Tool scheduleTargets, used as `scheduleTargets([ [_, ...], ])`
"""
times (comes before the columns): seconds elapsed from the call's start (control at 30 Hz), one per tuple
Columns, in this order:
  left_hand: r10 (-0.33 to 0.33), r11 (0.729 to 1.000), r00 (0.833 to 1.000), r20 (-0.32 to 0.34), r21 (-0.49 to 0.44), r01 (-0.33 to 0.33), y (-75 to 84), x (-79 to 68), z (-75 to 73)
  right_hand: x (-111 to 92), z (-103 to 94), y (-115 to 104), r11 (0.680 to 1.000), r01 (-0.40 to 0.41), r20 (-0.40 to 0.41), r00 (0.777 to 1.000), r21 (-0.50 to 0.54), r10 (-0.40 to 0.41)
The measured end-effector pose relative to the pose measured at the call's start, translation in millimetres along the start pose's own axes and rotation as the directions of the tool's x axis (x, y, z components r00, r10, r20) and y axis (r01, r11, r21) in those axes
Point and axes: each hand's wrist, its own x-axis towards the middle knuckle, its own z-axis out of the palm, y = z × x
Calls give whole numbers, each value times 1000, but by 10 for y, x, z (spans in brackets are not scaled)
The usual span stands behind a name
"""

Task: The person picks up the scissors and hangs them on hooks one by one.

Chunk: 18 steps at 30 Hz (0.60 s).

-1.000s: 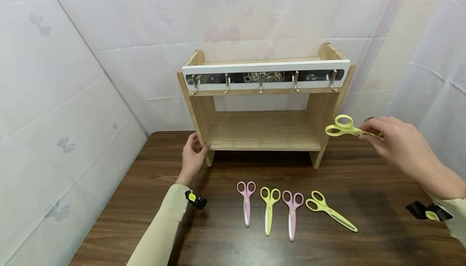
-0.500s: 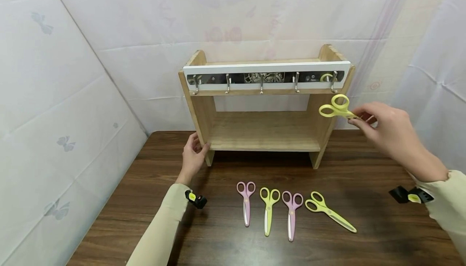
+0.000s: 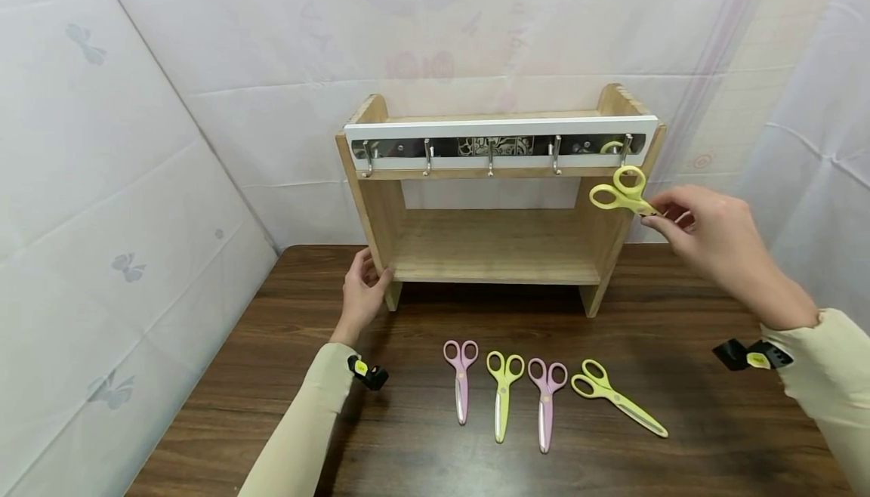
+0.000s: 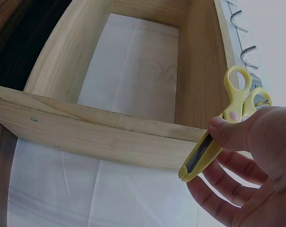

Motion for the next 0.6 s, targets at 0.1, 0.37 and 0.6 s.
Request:
scheduleTargets([
  [0.1, 2, 1000, 1000, 4, 5, -2, 126, -51, -5, -12, 15, -3, 1000, -3, 8, 1000, 3, 3],
  [0.37, 5, 1000, 1000, 5, -13, -5, 97, -43, -6, -36, 59, 17, 1000, -18, 12, 1000, 6, 18],
  [0.6, 4, 1000, 1000, 7, -29, -4, 82, -29, -6, -55, 144, 47, 999, -39, 20, 999, 23, 38],
])
